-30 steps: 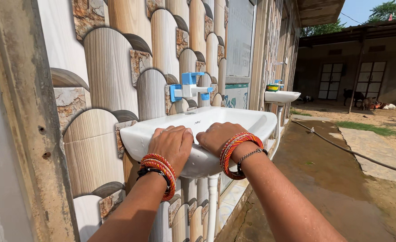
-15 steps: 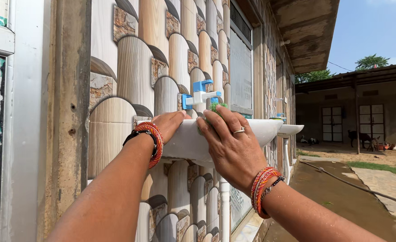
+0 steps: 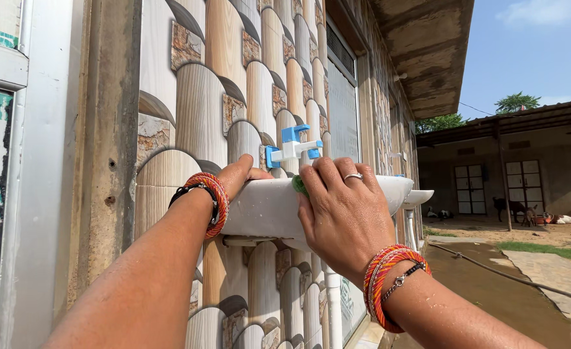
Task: The person cleans a white wall-mounted sink and its drainage pipe using a green scouring pad and water from a blue tap.
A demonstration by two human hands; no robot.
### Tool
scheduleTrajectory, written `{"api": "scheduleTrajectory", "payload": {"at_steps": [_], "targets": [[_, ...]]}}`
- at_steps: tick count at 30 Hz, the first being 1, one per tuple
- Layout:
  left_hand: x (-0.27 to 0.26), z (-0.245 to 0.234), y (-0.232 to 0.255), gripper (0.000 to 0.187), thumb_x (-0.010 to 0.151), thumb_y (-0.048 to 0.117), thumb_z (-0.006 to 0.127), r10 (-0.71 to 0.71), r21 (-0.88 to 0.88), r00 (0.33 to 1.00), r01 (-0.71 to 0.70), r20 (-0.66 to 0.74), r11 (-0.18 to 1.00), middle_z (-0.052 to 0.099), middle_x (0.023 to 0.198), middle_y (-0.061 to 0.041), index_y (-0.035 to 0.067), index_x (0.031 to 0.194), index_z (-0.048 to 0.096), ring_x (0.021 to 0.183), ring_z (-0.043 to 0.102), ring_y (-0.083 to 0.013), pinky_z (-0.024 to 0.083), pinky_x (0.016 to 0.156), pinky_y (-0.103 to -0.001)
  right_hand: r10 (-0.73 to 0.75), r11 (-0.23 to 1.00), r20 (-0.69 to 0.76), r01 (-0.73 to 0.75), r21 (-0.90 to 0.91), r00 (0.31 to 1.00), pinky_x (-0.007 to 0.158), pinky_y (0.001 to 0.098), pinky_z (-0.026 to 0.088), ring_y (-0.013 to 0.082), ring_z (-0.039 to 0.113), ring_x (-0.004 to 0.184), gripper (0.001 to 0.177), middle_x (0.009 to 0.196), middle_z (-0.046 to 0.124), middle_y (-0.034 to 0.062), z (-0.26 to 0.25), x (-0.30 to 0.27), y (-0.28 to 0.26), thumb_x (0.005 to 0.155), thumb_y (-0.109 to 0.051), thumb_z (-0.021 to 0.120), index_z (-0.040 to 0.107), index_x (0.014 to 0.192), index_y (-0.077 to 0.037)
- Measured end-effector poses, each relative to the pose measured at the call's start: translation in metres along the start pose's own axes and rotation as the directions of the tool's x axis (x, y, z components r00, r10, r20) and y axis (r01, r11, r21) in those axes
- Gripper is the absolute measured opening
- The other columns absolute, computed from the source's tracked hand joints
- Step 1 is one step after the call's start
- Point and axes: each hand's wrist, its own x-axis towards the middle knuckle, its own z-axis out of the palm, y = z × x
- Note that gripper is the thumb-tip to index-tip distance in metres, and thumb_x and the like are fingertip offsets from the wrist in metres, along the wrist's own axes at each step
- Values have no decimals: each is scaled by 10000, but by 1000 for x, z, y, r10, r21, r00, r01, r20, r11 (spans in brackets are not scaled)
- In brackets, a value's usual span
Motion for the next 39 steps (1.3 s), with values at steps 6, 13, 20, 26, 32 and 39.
{"api": "scheduleTrajectory", "payload": {"at_steps": [6,13,20,26,32,39], "targets": [[13,-17,-4,707,942,408,186,-17,57,998,14,59,998,748,1295,-38,146,1247,768,1040,654,-206,470,1026,-363,63,988,56,-55,-144,996,936,473,446,335,578,1054,351,1034,599,165,21,16,-24,835,-282,634,606,1056,-11],[79,-34,-46,558,980,436,361,82,42,986,-77,-146,996,686,1279,-260,0,1117,681,1007,600,-296,439,964,-421,106,981,328,-45,-188,939,909,432,442,323,566,1045,449,1066,586,184,70,59,-61,898,-338,650,566,1146,27],[28,-9,-22,668,936,423,207,45,12,998,-45,35,999,734,1297,-7,110,1201,734,1075,638,-182,436,1026,-317,109,991,282,-82,-106,953,931,460,458,344,578,1094,402,1099,586,184,17,30,-19,845,-277,670,577,1145,-26],[3,-4,-7,715,957,416,169,22,69,999,-26,49,997,750,1308,-18,112,1221,760,1074,647,-190,453,1044,-330,62,998,131,-64,14,989,961,466,468,334,574,1079,355,1104,583,156,-20,-2,12,885,-222,601,581,1178,-22],[15,-21,-10,725,952,409,152,5,69,995,-13,103,998,736,1310,-59,134,1221,767,1128,659,-175,437,1064,-323,-142,985,44,146,-92,989,1077,495,387,350,495,1194,490,1207,534,182,23,2,-7,904,-256,572,535,1295,38],[22,-40,-3,707,947,345,205,-5,21,999,4,48,1000,741,1346,-161,-28,1243,728,1194,663,-276,439,1132,-364,-432,810,313,517,-278,846,1212,459,215,324,267,1494,674,1572,359,187,120,1,-53,866,-356,551,450,1429,1]]}}
